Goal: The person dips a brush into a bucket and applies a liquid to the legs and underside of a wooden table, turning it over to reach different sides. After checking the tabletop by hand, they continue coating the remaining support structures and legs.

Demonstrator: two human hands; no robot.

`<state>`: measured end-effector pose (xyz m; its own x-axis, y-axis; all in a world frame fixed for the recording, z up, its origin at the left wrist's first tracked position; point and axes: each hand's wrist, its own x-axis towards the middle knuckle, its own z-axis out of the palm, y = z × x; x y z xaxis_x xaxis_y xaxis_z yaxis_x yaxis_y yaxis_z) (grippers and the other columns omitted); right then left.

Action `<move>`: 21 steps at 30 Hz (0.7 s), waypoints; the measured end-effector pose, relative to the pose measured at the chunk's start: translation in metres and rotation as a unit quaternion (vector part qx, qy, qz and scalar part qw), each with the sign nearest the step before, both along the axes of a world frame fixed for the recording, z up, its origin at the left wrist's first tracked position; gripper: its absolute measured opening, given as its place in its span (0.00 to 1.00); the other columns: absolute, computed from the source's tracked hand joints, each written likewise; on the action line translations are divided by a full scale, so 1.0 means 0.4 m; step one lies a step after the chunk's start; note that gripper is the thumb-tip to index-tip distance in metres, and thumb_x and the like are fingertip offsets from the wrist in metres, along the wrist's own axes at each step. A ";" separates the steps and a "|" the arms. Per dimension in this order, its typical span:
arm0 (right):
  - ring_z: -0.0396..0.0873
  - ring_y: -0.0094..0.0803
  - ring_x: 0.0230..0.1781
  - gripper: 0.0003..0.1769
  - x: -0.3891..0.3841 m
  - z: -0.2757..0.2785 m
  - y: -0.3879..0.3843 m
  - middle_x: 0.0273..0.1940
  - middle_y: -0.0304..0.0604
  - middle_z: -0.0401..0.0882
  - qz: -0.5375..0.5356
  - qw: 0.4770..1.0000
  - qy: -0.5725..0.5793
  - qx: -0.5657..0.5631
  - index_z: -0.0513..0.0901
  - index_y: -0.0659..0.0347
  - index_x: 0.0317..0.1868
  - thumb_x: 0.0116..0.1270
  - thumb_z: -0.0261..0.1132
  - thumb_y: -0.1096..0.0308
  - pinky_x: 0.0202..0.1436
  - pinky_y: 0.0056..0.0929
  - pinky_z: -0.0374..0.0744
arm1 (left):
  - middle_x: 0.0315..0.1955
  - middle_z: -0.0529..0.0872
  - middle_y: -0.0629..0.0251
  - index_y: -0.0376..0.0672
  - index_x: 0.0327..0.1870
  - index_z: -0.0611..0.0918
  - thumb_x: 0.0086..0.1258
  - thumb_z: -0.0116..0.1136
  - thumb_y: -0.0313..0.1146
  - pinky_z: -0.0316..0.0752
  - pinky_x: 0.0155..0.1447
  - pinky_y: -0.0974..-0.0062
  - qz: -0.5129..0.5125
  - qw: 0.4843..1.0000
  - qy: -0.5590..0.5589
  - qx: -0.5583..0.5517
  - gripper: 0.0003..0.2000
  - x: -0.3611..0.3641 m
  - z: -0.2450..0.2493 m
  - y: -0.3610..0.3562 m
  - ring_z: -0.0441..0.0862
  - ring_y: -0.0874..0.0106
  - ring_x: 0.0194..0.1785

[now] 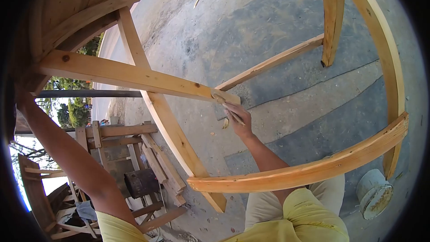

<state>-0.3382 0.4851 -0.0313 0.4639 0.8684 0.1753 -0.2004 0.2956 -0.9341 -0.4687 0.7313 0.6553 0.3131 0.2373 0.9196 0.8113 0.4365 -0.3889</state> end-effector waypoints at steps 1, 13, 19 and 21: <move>0.86 0.38 0.52 0.13 -0.004 -0.074 -0.012 0.50 0.46 0.88 0.014 0.999 0.031 -0.041 0.88 0.60 0.51 0.67 0.71 0.75 0.55 0.31 0.82 | 0.55 0.86 0.43 0.33 0.62 0.82 0.75 0.53 0.57 0.76 0.56 0.51 0.003 1.000 0.026 0.009 0.32 -0.006 0.006 0.005 0.84 0.46 0.53; 0.85 0.35 0.54 0.12 -0.002 -0.125 0.022 0.53 0.47 0.88 0.038 0.998 0.056 -0.001 0.88 0.60 0.52 0.69 0.70 0.73 0.56 0.31 0.83 | 0.54 0.86 0.45 0.34 0.60 0.83 0.75 0.52 0.57 0.76 0.56 0.54 -0.339 0.928 -0.147 -0.053 0.31 0.019 -0.020 0.020 0.84 0.50 0.52; 0.85 0.29 0.52 0.11 0.024 -0.246 -0.021 0.52 0.44 0.88 0.078 0.982 0.109 -0.132 0.89 0.59 0.52 0.70 0.69 0.72 0.57 0.27 0.83 | 0.53 0.86 0.46 0.34 0.60 0.83 0.75 0.52 0.56 0.76 0.56 0.56 -0.355 0.919 -0.158 -0.060 0.30 0.031 -0.030 0.023 0.84 0.51 0.52; 0.85 0.25 0.50 0.13 0.027 -0.238 -0.018 0.49 0.42 0.89 0.085 0.962 0.162 -0.202 0.89 0.58 0.53 0.70 0.68 0.75 0.54 0.25 0.82 | 0.52 0.86 0.47 0.34 0.59 0.83 0.75 0.51 0.56 0.76 0.56 0.56 -0.358 0.917 -0.163 -0.062 0.30 0.031 -0.030 0.025 0.84 0.52 0.52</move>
<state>-0.3273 0.4780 -0.1265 0.2834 0.9036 -0.3212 -0.5130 -0.1401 -0.8469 -0.4564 0.7414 0.6433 0.1428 0.1872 0.9719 0.9549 -0.2841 -0.0856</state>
